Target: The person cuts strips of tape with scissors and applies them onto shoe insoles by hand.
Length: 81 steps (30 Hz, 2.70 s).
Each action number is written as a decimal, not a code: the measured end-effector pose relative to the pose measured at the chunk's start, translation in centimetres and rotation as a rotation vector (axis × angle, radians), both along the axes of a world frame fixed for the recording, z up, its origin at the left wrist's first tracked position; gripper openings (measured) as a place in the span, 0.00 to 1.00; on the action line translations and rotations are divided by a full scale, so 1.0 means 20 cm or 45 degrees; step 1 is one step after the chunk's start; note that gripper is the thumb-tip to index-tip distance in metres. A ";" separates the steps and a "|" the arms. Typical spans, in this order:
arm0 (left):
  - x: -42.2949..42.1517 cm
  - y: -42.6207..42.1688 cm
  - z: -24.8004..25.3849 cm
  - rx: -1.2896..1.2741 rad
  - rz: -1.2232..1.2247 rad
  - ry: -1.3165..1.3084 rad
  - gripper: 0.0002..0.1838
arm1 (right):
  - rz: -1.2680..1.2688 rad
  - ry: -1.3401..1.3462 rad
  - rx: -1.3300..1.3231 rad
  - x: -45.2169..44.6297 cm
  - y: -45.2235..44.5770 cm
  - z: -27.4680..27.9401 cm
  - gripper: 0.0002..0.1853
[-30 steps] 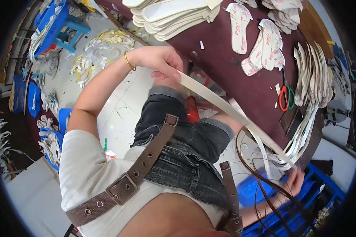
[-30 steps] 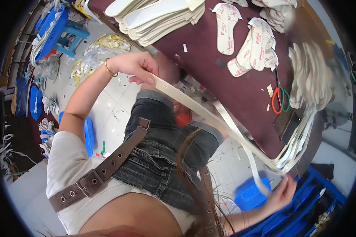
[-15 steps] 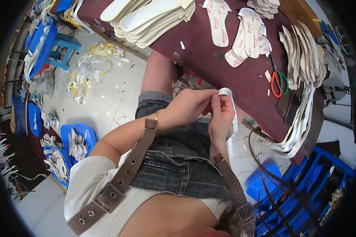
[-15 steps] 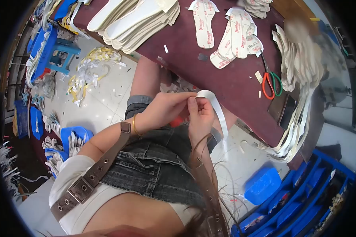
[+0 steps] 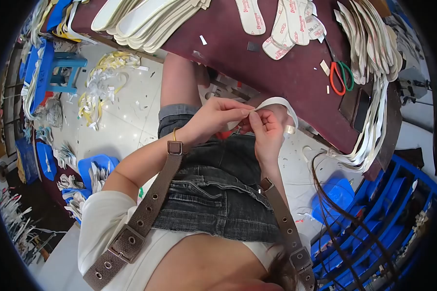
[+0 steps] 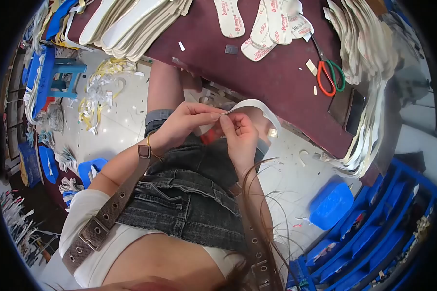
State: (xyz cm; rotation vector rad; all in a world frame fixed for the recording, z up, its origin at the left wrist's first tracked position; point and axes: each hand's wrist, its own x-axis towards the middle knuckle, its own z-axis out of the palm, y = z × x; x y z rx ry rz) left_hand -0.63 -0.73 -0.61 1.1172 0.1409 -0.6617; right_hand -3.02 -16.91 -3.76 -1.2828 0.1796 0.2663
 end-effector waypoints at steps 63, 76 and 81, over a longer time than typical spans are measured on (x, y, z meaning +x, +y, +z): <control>0.16 0.10 -0.74 1.645 -0.956 -0.842 0.24 | -0.181 0.093 0.040 -0.07 -0.89 0.66 0.25; 0.13 0.19 0.07 -0.455 0.572 -0.071 0.16 | 0.163 -0.337 -1.441 0.69 -0.58 0.32 0.12; 0.11 0.15 0.05 -0.107 0.323 0.231 0.14 | 0.038 -0.692 -2.142 0.93 -1.00 -0.02 0.17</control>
